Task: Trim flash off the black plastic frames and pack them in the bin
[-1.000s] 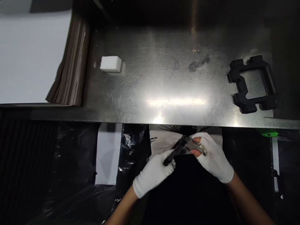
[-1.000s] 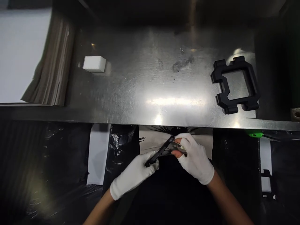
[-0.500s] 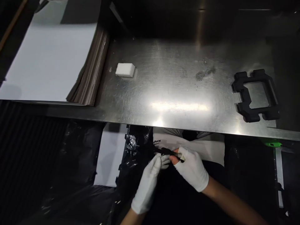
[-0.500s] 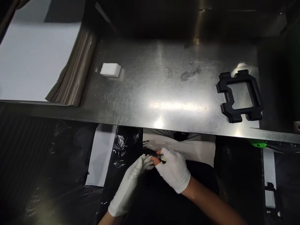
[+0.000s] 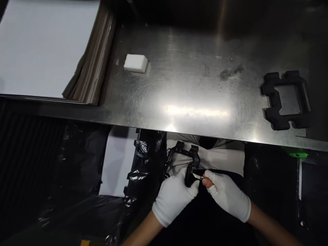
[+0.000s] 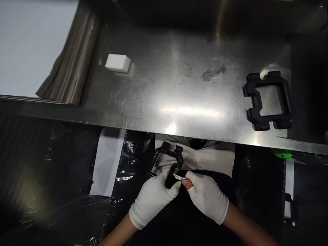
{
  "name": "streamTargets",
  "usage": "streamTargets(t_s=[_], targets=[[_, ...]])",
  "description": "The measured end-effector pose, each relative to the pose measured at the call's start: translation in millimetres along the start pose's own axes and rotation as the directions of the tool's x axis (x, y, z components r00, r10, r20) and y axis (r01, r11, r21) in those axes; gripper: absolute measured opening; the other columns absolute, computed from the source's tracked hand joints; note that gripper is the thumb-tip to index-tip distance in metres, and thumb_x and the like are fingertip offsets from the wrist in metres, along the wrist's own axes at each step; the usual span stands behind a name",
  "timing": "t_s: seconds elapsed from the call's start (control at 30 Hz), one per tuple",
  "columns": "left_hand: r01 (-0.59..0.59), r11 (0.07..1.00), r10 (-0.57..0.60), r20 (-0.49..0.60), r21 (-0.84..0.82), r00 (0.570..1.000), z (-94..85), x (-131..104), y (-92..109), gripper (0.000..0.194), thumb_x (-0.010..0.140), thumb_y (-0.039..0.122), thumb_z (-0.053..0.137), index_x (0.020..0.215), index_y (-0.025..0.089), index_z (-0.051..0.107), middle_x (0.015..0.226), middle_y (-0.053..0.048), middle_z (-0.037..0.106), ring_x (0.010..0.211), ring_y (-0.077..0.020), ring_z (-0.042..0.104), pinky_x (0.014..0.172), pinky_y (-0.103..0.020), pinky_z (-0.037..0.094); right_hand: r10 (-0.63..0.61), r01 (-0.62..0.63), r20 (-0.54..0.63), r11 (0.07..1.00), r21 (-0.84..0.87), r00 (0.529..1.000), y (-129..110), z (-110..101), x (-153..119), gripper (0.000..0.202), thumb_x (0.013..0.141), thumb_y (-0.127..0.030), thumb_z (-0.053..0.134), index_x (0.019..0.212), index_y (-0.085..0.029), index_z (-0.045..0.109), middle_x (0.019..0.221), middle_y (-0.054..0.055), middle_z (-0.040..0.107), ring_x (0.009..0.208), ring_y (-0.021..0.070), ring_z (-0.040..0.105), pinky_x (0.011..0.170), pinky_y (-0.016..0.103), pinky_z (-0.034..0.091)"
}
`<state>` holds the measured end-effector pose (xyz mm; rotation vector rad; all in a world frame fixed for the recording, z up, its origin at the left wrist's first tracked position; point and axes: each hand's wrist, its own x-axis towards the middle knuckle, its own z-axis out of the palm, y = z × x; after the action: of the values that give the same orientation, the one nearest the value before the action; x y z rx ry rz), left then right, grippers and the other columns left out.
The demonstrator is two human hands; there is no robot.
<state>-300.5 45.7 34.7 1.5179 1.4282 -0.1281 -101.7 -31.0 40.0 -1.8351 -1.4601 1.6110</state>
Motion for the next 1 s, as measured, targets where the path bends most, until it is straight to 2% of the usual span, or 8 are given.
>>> streamTargets(t_s=[0.1,0.2,0.3,0.53,0.73,1.0], targets=[[-0.069,0.952,0.049,0.074,0.298,0.996,12.0,-1.1,4.9,0.041,0.094,0.051,0.069,0.119,0.020,0.076,0.083,-0.011,0.083,0.082,-0.0375,0.083,0.076,-0.041,0.057,0.047,-0.043,0.031,0.991,-0.130,0.998,10.9,14.8,-8.2,0.054,0.119,-0.061,0.026,0.099,-0.024,0.060,0.083,-0.001,0.071,0.068,0.0163,0.065,0.063,0.028,0.044],[-0.111,0.890,0.050,0.148,0.443,0.988,15.2,-0.4,10.5,0.038,0.100,0.048,0.059,0.120,0.019,0.073,0.086,-0.010,0.084,0.086,-0.0359,0.084,0.078,-0.040,0.059,0.076,-0.078,-0.020,0.972,-0.223,0.997,14.7,23.9,-14.8,0.059,0.120,-0.062,0.022,0.099,-0.024,0.062,0.080,-0.001,0.072,0.064,0.0151,0.066,0.059,0.027,0.041],[-0.125,0.859,0.049,0.164,0.496,0.985,13.8,0.4,14.5,0.037,0.100,0.050,0.057,0.115,0.020,0.073,0.089,-0.010,0.084,0.087,-0.0341,0.084,0.079,-0.039,0.060,0.075,-0.089,-0.057,0.949,-0.304,0.996,13.7,25.9,-16.9,0.056,0.120,-0.058,0.024,0.103,-0.024,0.065,0.081,-0.001,0.074,0.065,0.0163,0.069,0.058,0.028,0.040],[-0.151,0.807,0.079,0.150,0.570,0.986,16.6,1.9,12.4,0.044,0.101,0.049,0.056,0.124,0.016,0.075,0.089,-0.011,0.085,0.084,-0.0356,0.084,0.077,-0.043,0.061,0.134,-0.136,-0.030,0.920,-0.369,0.991,6.0,24.7,-12.9,0.043,0.121,-0.044,0.035,0.103,-0.024,0.068,0.083,0.000,0.077,0.063,0.0151,0.071,0.055,0.025,0.040],[-0.155,0.764,0.179,0.025,0.626,0.983,26.8,0.2,1.6,0.038,0.097,0.050,0.061,0.105,0.017,0.079,0.075,-0.010,0.081,0.075,-0.0345,0.083,0.071,-0.040,0.060,0.161,-0.162,-0.036,0.913,-0.375,0.986,0.3,23.9,-13.2,0.040,0.121,-0.041,0.038,0.104,-0.023,0.069,0.081,0.001,0.078,0.065,0.0155,0.074,0.056,0.023,0.041],[-0.136,0.759,0.188,-0.015,0.637,0.982,30.8,-1.0,0.9,0.038,0.098,0.049,0.056,0.090,0.018,0.075,0.067,-0.010,0.078,0.065,-0.0344,0.080,0.062,-0.040,0.053,0.204,-0.202,-0.042,0.886,-0.417,0.978,0.2,27.8,-12.7,0.036,0.121,-0.038,0.041,0.103,-0.023,0.070,0.082,0.000,0.080,0.068,0.0183,0.078,0.056,0.027,0.038]])
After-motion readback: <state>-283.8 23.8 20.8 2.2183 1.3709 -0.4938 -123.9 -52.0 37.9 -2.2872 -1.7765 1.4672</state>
